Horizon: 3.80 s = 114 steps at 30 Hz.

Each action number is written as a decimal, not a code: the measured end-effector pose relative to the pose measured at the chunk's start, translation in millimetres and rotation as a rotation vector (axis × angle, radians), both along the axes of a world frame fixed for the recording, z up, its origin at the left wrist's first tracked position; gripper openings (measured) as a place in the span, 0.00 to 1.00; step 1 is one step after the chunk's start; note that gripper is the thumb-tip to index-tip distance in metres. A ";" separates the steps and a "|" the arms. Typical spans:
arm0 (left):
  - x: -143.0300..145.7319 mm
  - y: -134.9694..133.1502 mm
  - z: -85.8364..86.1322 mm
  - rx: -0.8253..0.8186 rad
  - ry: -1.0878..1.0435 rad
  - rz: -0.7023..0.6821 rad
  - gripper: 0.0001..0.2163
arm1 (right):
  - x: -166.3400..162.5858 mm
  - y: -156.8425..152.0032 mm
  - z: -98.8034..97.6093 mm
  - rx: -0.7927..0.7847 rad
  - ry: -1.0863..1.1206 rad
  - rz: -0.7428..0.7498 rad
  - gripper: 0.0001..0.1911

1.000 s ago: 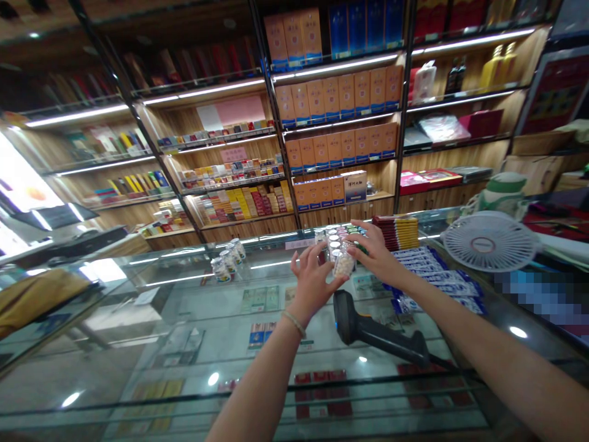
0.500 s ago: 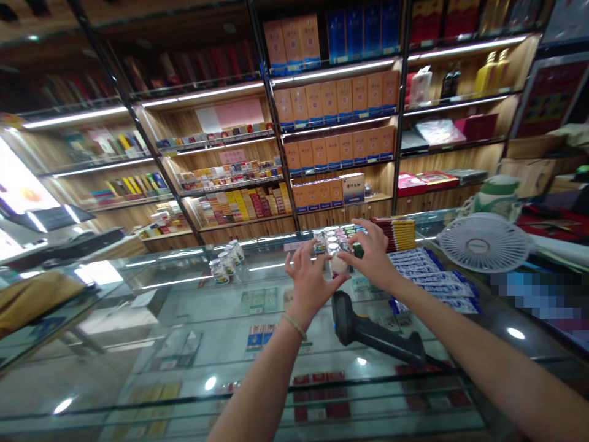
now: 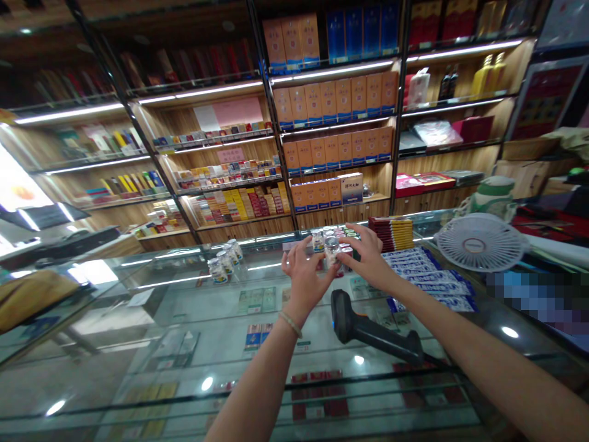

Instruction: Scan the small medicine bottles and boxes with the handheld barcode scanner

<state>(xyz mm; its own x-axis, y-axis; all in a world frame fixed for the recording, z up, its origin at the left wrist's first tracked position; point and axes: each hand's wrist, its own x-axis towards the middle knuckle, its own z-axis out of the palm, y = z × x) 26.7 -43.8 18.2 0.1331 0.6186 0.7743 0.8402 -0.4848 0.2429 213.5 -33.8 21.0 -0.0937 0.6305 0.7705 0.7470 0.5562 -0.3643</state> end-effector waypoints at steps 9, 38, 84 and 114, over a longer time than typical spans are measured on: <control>-4.2 2.4 -0.9 -0.046 0.049 -0.026 0.10 | 0.0 0.5 -3.9 0.008 -0.110 0.013 0.15; -56.4 38.5 -5.9 -0.192 0.080 -0.009 0.04 | -41.4 23.6 -0.5 0.016 -0.330 -0.076 0.07; -48.3 50.9 -22.2 -0.133 0.344 0.086 0.19 | -32.2 31.9 0.7 -0.142 -0.526 -0.105 0.21; -31.4 132.6 -33.9 -0.159 0.266 0.108 0.20 | -33.8 112.1 18.8 -0.449 -0.488 -0.174 0.36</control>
